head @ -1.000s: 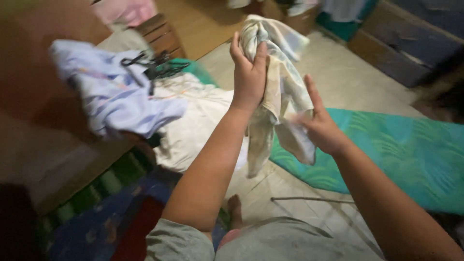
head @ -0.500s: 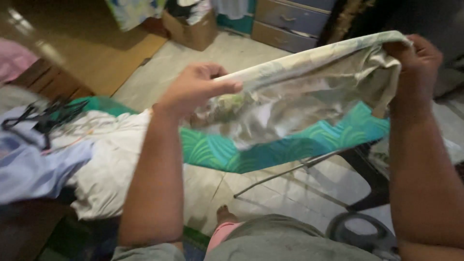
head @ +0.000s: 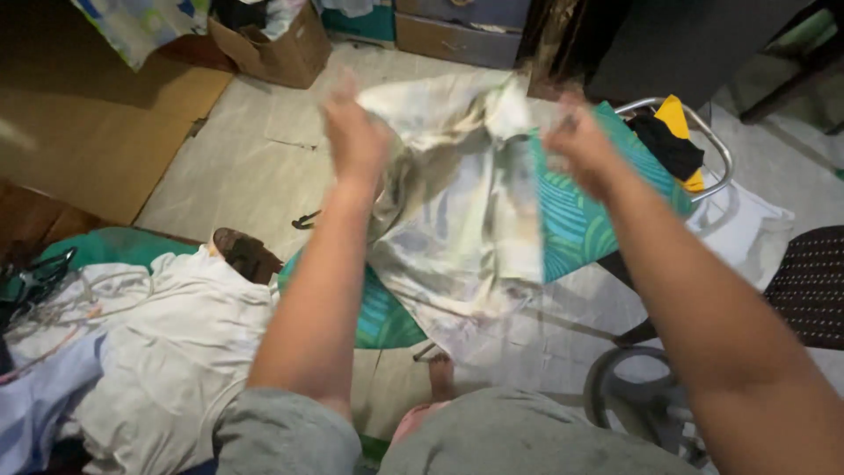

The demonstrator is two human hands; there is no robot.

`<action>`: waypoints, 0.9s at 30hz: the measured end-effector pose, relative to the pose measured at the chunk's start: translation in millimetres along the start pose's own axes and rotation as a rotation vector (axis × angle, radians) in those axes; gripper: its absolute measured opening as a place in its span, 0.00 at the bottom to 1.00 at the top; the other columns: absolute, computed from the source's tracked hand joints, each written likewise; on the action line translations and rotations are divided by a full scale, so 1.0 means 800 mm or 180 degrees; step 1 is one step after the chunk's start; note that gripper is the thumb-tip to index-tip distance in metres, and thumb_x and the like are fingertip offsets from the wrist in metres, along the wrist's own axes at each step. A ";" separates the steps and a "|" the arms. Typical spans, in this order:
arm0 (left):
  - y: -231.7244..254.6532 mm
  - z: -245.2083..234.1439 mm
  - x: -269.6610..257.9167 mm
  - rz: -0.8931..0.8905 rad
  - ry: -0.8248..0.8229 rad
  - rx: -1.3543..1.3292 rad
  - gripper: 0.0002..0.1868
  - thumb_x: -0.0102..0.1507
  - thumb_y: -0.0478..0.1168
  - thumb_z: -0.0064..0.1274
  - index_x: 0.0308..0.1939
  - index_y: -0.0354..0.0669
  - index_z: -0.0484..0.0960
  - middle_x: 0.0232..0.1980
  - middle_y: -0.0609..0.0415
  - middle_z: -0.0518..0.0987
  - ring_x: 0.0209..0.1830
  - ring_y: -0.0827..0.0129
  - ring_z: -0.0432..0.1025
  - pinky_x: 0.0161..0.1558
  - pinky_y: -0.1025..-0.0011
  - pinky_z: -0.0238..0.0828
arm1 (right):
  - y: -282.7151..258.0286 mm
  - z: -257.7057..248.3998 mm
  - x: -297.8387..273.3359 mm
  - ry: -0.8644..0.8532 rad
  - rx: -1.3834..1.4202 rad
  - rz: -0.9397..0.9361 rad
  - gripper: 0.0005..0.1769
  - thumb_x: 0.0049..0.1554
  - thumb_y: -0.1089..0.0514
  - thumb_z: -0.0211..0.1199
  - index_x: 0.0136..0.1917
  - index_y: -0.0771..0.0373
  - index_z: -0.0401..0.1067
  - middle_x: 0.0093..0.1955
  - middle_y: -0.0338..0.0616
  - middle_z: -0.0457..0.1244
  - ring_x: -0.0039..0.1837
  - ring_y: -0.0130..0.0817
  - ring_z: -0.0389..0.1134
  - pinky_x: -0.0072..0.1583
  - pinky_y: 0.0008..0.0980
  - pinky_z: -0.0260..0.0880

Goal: The person removes a patterned shirt and a white t-shirt from hangers, then folds each garment neatly on an ironing board. The folded shirts are placed on a nearby chair.

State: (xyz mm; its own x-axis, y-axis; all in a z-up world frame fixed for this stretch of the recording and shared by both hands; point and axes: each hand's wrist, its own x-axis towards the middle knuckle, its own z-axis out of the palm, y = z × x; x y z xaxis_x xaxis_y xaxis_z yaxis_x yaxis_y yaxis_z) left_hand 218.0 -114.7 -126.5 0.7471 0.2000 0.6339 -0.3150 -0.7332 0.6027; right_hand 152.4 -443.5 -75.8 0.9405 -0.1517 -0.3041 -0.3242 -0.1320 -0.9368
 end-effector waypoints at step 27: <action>0.069 0.195 -0.215 -0.1243 -0.2703 -0.1403 0.15 0.67 0.43 0.57 0.53 0.38 0.86 0.45 0.47 0.85 0.45 0.64 0.79 0.50 0.66 0.74 | 0.154 -0.024 0.074 -0.1001 0.0711 0.0369 0.19 0.64 0.46 0.58 0.57 0.63 0.75 0.50 0.39 0.70 0.49 0.27 0.70 0.54 0.34 0.73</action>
State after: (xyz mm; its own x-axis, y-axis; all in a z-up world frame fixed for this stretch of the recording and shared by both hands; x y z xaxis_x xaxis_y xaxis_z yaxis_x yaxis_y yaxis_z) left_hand 163.8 -290.7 -277.8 0.9564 -0.2772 -0.0922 -0.0204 -0.3782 0.9255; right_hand 166.0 -487.7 -205.5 0.8955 0.1588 -0.4157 -0.4324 0.0899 -0.8972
